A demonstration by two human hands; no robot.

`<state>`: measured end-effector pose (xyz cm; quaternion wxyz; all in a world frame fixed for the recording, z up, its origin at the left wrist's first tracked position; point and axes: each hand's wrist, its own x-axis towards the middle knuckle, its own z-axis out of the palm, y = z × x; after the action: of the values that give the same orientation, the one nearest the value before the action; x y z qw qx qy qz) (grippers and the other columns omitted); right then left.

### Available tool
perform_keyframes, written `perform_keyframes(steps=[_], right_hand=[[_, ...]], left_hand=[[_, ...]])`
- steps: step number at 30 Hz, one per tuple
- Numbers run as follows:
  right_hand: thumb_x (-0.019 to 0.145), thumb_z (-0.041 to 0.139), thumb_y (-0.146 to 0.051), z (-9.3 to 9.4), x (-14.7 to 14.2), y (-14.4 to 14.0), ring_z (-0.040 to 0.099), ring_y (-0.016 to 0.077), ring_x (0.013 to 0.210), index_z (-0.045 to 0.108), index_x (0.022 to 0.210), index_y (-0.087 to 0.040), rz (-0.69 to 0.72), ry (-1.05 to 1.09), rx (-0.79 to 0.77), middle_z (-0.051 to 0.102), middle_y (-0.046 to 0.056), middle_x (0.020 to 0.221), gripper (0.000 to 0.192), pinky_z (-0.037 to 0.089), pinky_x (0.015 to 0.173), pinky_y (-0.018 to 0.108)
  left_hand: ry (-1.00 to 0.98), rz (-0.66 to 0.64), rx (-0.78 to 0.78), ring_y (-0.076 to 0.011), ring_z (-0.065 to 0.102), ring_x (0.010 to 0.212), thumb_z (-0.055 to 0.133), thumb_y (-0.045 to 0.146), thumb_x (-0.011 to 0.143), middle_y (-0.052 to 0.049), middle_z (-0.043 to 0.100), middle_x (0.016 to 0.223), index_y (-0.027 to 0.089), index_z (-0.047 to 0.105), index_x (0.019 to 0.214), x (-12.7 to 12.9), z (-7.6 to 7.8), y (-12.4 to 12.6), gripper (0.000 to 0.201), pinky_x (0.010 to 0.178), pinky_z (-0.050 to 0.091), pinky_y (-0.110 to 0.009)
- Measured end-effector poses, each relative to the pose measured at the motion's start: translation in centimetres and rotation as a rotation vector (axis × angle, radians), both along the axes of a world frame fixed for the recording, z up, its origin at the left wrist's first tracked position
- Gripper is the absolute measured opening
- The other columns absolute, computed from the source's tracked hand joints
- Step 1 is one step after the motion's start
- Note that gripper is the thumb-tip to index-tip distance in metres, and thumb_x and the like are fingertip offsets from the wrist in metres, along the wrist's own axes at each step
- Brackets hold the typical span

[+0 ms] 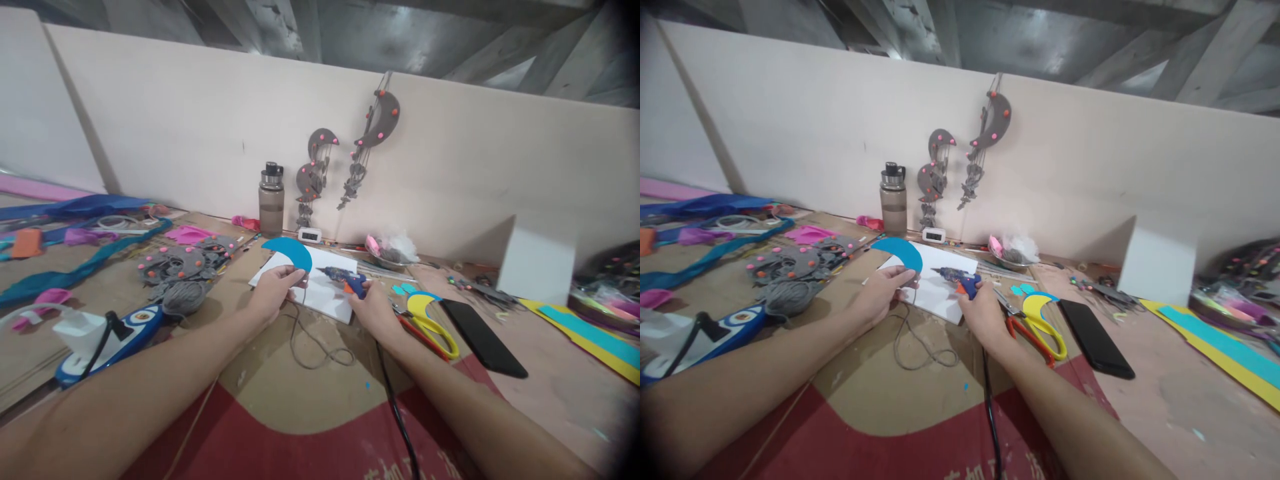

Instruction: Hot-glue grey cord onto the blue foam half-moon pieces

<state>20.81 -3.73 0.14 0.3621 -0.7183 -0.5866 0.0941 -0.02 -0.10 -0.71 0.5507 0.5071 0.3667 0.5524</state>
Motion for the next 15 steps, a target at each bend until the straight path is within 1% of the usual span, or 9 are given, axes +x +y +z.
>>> perform_keyframes(steps=[3, 5, 7, 9, 12, 14, 15], right_hand=[[0.071, 0.052, -0.029, 0.0, -0.3, 0.2, 0.061, 0.0208, 0.080, 0.052, 0.103, -0.012, 0.017, 0.275, 0.209, 0.065, 0.010, 0.095, 0.036, 0.046, 0.073, 0.033], [0.073, 0.050, -0.029, 0.0, -0.6, -0.1, 0.060, 0.0200, 0.082, 0.053, 0.104, -0.014, 0.044, 0.427, 0.271, 0.065, 0.009, 0.096, 0.035, 0.046, 0.074, 0.033], [0.075, 0.049, -0.029, -0.1, -0.8, -0.6, 0.059, 0.0191, 0.080, 0.053, 0.105, -0.015, 0.069, 0.514, 0.291, 0.065, 0.007, 0.094, 0.034, 0.046, 0.072, 0.032], [0.077, 0.049, -0.031, -0.1, -0.9, -1.2, 0.057, 0.0184, 0.077, 0.054, 0.102, -0.016, 0.104, 0.520, 0.310, 0.064, 0.005, 0.091, 0.030, 0.046, 0.072, 0.032], [0.079, 0.051, -0.033, -0.1, -1.3, -2.4, 0.056, 0.0189, 0.081, 0.056, 0.097, -0.017, 0.175, 0.394, 0.345, 0.063, 0.006, 0.092, 0.025, 0.044, 0.078, 0.034], [0.080, 0.051, -0.031, 0.0, -1.8, -3.0, 0.057, 0.0186, 0.084, 0.056, 0.100, -0.017, 0.289, 0.330, 0.350, 0.063, 0.007, 0.099, 0.025, 0.043, 0.082, 0.035], [0.081, 0.050, -0.030, 0.0, -2.0, -3.3, 0.058, 0.0177, 0.082, 0.055, 0.103, -0.017, 0.366, 0.328, 0.340, 0.063, 0.007, 0.102, 0.026, 0.044, 0.080, 0.034]], left_hand=[[-0.005, -0.022, 0.019, -0.0124, 0.060, 0.070, 0.068, 0.041, 0.069, -0.007, 0.064, 0.084, 0.012, 0.063, 0.083, 0.0, 0.1, -0.1, 0.032, 0.040, 0.032, -0.016], [0.000, -0.016, 0.019, -0.0111, 0.059, 0.067, 0.068, 0.040, 0.069, -0.007, 0.064, 0.083, 0.012, 0.063, 0.082, 0.0, 0.2, -0.2, 0.031, 0.039, 0.031, -0.016], [0.015, -0.004, 0.009, -0.0085, 0.055, 0.060, 0.068, 0.040, 0.069, -0.007, 0.064, 0.081, 0.012, 0.064, 0.081, 0.0, 0.3, -0.2, 0.031, 0.038, 0.028, -0.016], [0.038, 0.002, -0.002, -0.0050, 0.048, 0.049, 0.067, 0.040, 0.069, -0.005, 0.063, 0.076, 0.012, 0.064, 0.081, 0.0, 0.4, -0.3, 0.030, 0.037, 0.024, -0.017], [0.089, 0.017, -0.008, -0.0017, 0.035, 0.039, 0.066, 0.040, 0.071, -0.001, 0.060, 0.066, 0.012, 0.064, 0.082, 0.0, 0.4, -0.3, 0.030, 0.037, 0.022, -0.018], [0.135, 0.045, -0.003, -0.0017, 0.034, 0.038, 0.065, 0.041, 0.071, 0.000, 0.059, 0.062, 0.013, 0.064, 0.081, 0.1, 0.3, -0.3, 0.030, 0.038, 0.023, -0.018], [0.158, 0.062, 0.000, -0.0022, 0.035, 0.038, 0.065, 0.041, 0.070, 0.000, 0.059, 0.062, 0.013, 0.064, 0.080, 0.1, 0.3, -0.2, 0.030, 0.038, 0.024, -0.018]])
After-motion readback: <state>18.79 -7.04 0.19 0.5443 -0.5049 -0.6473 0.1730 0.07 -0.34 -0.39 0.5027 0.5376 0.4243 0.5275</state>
